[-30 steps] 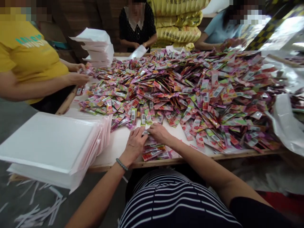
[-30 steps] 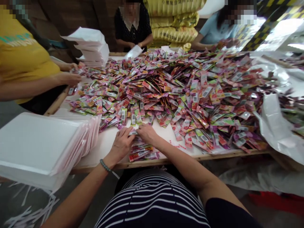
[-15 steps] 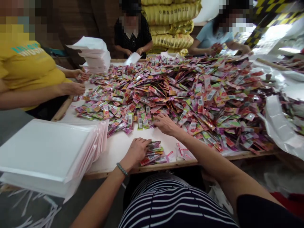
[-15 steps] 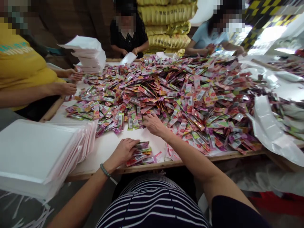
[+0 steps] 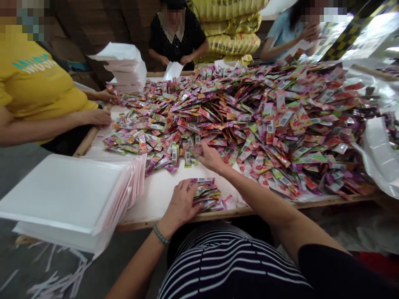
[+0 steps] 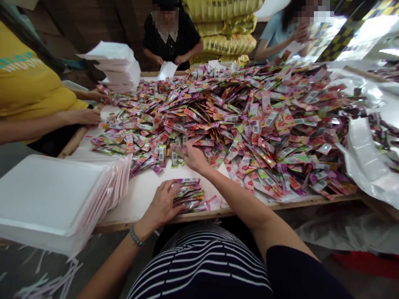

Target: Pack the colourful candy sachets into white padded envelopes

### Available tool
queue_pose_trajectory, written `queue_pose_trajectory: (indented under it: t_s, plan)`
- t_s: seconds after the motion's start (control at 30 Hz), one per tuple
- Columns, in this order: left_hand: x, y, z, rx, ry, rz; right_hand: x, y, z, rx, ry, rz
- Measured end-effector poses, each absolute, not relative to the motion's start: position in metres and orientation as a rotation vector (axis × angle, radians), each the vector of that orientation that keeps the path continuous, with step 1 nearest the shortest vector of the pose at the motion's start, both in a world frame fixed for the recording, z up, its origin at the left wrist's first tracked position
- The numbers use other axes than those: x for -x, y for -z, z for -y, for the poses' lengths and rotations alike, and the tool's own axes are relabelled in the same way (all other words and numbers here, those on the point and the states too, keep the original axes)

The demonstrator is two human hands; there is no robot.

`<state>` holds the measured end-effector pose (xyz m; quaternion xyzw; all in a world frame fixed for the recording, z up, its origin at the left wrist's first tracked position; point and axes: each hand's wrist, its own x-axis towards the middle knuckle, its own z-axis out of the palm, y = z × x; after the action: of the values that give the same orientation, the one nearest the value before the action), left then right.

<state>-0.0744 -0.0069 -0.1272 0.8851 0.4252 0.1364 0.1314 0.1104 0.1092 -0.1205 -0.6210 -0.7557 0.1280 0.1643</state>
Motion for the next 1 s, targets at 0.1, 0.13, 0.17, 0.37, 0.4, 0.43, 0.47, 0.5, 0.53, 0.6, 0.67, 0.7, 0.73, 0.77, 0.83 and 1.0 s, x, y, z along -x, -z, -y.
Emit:
queue_pose_trajectory:
  t_s: [0.1,0.13,0.17,0.37,0.4,0.43,0.47,0.5,0.53,0.6,0.67,0.7,0.73,0.77,0.83,1.0]
  plan:
    - [0.080,0.131,0.011,-2.588,-0.386,-1.297,-0.130,0.127,-0.092,1.476,-0.262,2.412]
    - [0.081,0.132,0.011,-2.586,-0.374,-1.307,-0.135,0.130,-0.084,1.376,-0.282,2.530]
    - [0.080,0.132,0.011,-2.581,-0.354,-1.312,-0.140,0.132,-0.075,1.284,-0.335,2.641]
    - [0.069,0.127,0.000,-2.551,-0.144,-1.208,-0.148,0.140,-0.018,1.111,-0.480,2.848]
    - [0.067,0.126,-0.003,-2.543,-0.123,-1.195,-0.147,0.141,-0.012,1.111,-0.442,2.869]
    - [0.065,0.125,-0.007,-2.535,-0.106,-1.193,-0.147,0.141,-0.007,1.102,-0.408,2.890]
    - [0.064,0.125,-0.010,-2.531,-0.092,-1.200,-0.146,0.142,-0.004,1.091,-0.381,2.904]
    - [0.063,0.124,-0.014,-2.533,-0.089,-1.213,-0.145,0.143,-0.003,1.083,-0.361,2.904]
    - [0.062,0.123,-0.017,-2.539,-0.097,-1.227,-0.144,0.143,-0.003,1.080,-0.342,2.894]
    - [0.062,0.121,-0.021,-2.545,-0.139,-1.235,-0.144,0.145,-0.004,1.076,-0.294,2.861]
    - [0.062,0.119,-0.020,-2.530,-0.178,-1.215,-0.145,0.147,-0.004,1.053,-0.239,2.846]
    - [0.062,0.117,-0.016,-2.518,-0.185,-1.204,-0.146,0.148,-0.004,1.037,-0.213,2.847]
    - [0.062,0.116,-0.011,-2.509,-0.190,-1.197,-0.146,0.149,-0.003,1.022,-0.188,2.849]
    - [0.063,0.113,-0.004,-2.509,-0.207,-1.197,-0.147,0.150,-0.003,1.007,-0.165,2.850]
    - [0.069,0.101,0.011,-2.532,-0.298,-1.235,-0.146,0.152,-0.001,0.992,-0.128,2.837]
    - [0.118,0.038,0.038,-2.490,-0.838,-1.948,-0.141,0.163,0.007,1.018,-0.023,2.732]
